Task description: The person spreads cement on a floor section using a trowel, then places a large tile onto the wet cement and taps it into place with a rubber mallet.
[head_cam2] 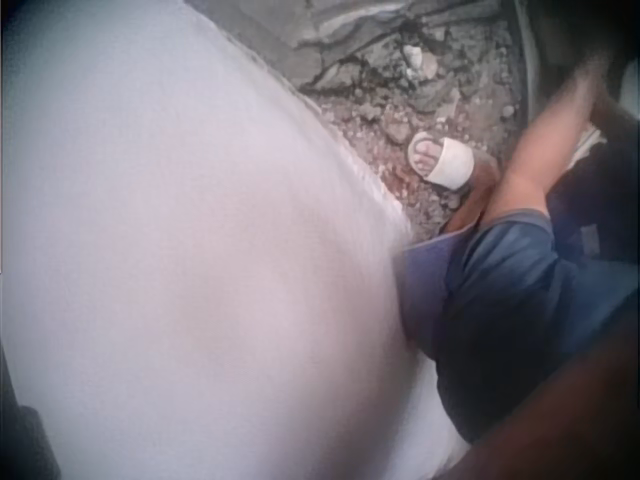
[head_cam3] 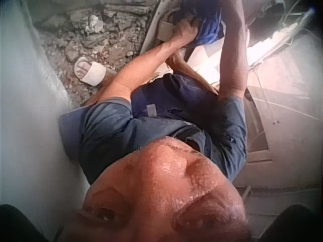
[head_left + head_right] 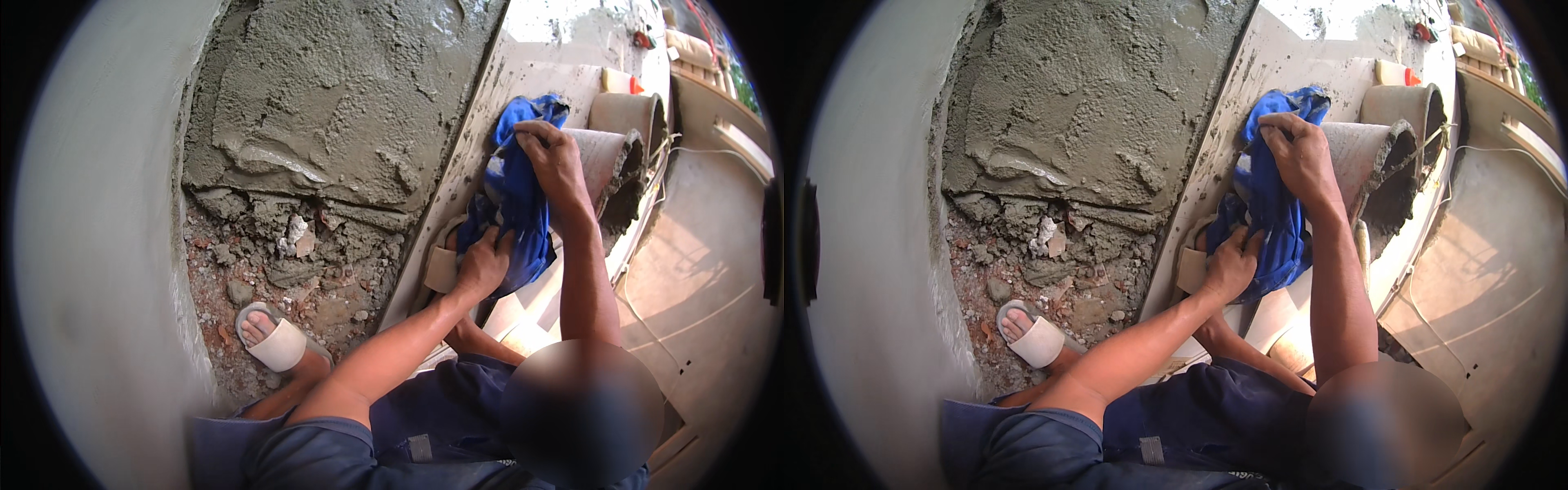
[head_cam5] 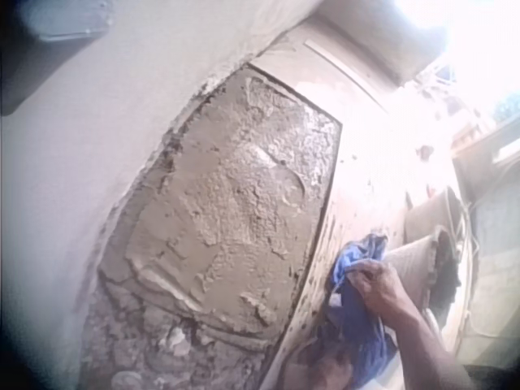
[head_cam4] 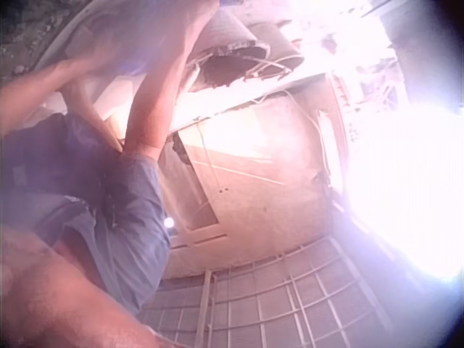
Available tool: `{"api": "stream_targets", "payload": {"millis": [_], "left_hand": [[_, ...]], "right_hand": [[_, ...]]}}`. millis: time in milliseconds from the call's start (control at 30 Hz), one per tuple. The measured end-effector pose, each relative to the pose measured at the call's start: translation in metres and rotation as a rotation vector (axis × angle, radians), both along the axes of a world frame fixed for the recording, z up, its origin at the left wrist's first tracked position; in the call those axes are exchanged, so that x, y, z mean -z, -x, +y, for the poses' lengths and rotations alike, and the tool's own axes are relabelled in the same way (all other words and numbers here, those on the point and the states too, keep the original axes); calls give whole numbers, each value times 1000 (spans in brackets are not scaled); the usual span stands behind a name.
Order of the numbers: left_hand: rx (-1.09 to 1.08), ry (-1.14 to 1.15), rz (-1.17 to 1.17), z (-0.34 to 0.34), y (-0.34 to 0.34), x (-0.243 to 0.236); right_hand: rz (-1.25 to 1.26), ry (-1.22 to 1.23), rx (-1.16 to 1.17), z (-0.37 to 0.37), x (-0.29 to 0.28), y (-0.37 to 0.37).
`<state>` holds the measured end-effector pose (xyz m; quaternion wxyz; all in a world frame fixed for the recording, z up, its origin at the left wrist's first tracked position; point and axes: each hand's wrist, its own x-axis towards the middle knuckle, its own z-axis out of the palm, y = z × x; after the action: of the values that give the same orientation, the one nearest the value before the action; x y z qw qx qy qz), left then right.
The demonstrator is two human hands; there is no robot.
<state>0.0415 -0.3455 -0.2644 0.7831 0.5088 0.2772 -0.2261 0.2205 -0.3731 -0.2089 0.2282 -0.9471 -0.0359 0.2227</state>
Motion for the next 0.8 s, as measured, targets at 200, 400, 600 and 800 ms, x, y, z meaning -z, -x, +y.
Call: {"api": "stream_targets", "payload": {"millis": [200, 400, 600, 800], "left_hand": [[-20, 226, 37, 1, -35, 7], [-157, 495, 71, 14, -53, 17], [-170, 409, 57, 16, -51, 15], [-177, 381, 22, 9, -57, 32]], "right_hand": [[-130, -124, 323, 26, 77, -27], [-221, 96, 126, 42, 87, -39], [-106, 171, 181, 31, 87, -27], [-73, 235, 209, 44, 92, -51]]}}
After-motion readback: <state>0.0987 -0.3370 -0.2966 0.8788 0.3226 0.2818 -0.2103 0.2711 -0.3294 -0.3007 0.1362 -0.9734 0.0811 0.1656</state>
